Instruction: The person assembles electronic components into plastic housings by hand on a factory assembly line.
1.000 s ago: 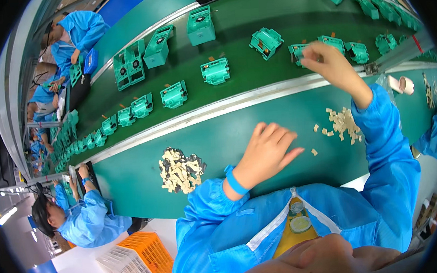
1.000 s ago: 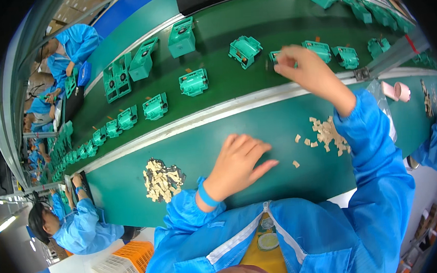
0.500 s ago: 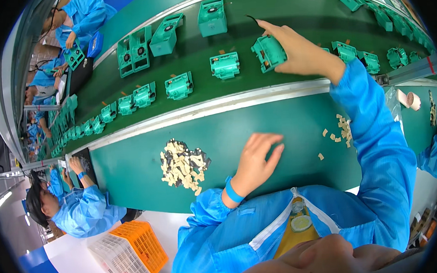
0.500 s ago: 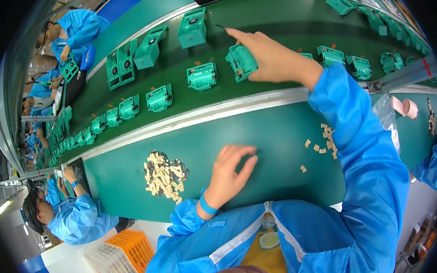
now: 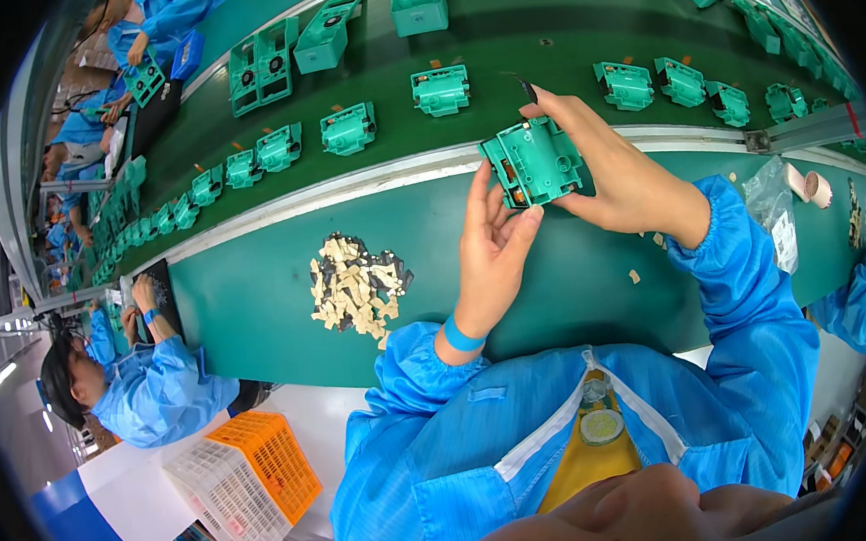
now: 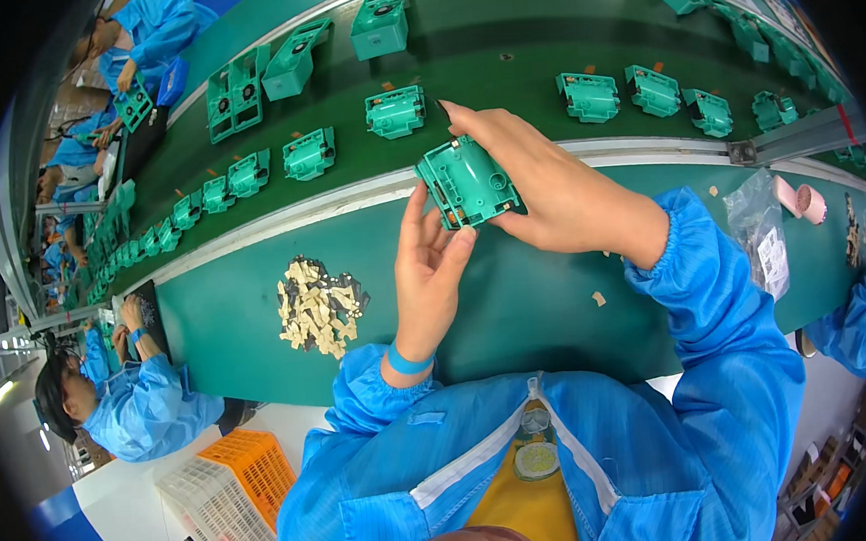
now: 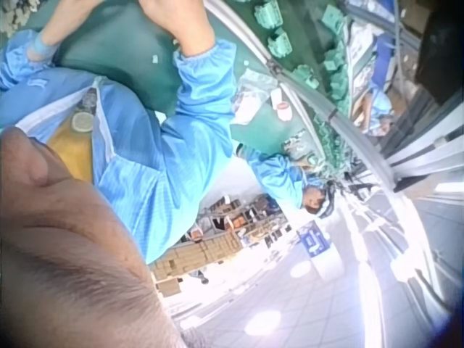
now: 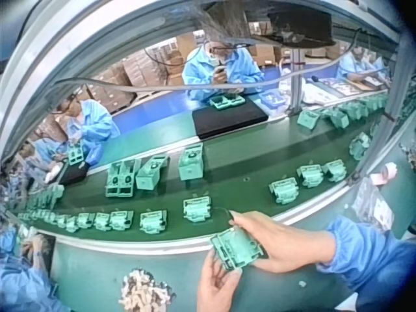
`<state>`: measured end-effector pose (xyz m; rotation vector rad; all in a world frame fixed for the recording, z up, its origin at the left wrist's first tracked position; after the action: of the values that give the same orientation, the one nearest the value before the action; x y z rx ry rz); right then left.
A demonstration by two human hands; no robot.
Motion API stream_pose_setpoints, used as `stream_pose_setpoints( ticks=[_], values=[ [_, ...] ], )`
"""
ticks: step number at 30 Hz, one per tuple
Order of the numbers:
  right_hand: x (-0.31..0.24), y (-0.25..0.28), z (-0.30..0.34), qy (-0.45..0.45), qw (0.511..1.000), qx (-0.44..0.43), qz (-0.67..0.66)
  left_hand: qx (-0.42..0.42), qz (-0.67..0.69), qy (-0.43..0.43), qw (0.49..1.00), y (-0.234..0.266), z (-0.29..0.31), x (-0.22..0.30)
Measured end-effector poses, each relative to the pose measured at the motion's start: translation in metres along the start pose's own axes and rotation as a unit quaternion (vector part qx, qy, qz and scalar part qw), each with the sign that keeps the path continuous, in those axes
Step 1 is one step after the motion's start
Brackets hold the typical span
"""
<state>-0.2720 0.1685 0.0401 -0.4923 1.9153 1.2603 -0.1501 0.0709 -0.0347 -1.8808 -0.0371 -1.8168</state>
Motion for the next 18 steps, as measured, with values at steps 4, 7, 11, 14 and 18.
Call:
stream_pose_setpoints(
  ticks=[4, 7, 11, 14, 18],
  values=[
    [-0.002, 0.001, -0.004, 0.013, 1.0, 0.002, -0.004, 0.022, -0.077, 0.04, 0.996, 0.005, 0.009, 0.011],
    [0.008, -0.015, 0.002, -0.004, 0.992, -0.12, -0.037, -0.044, -0.427, 0.086, 0.899, 0.04, 0.016, 0.019],
    [0.013, -0.044, 0.013, -0.042, 0.969, -0.227, -0.088, 0.036, -0.436, -0.019, 0.899, 0.054, 0.009, 0.043],
    [0.019, -0.051, 0.013, -0.031, 0.973, -0.22, -0.071, 0.007, -0.433, 0.008, 0.901, 0.046, 0.013, 0.033],
    [0.018, -0.049, 0.014, -0.046, 0.976, -0.19, -0.099, -0.037, -0.407, 0.003, 0.912, 0.039, 0.016, 0.028]
  ],
)
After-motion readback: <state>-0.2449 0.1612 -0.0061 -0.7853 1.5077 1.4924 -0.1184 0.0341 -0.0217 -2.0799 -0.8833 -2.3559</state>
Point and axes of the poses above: each hand's wrist, its own z-axis away from the middle knuckle, its own y-axis out of the back of the hand, x = y × z, the point moved 7 cm from there along -z, towards the middle knuckle, and after that the axes turned 3 degrees about -y, right-handed, at the moved point
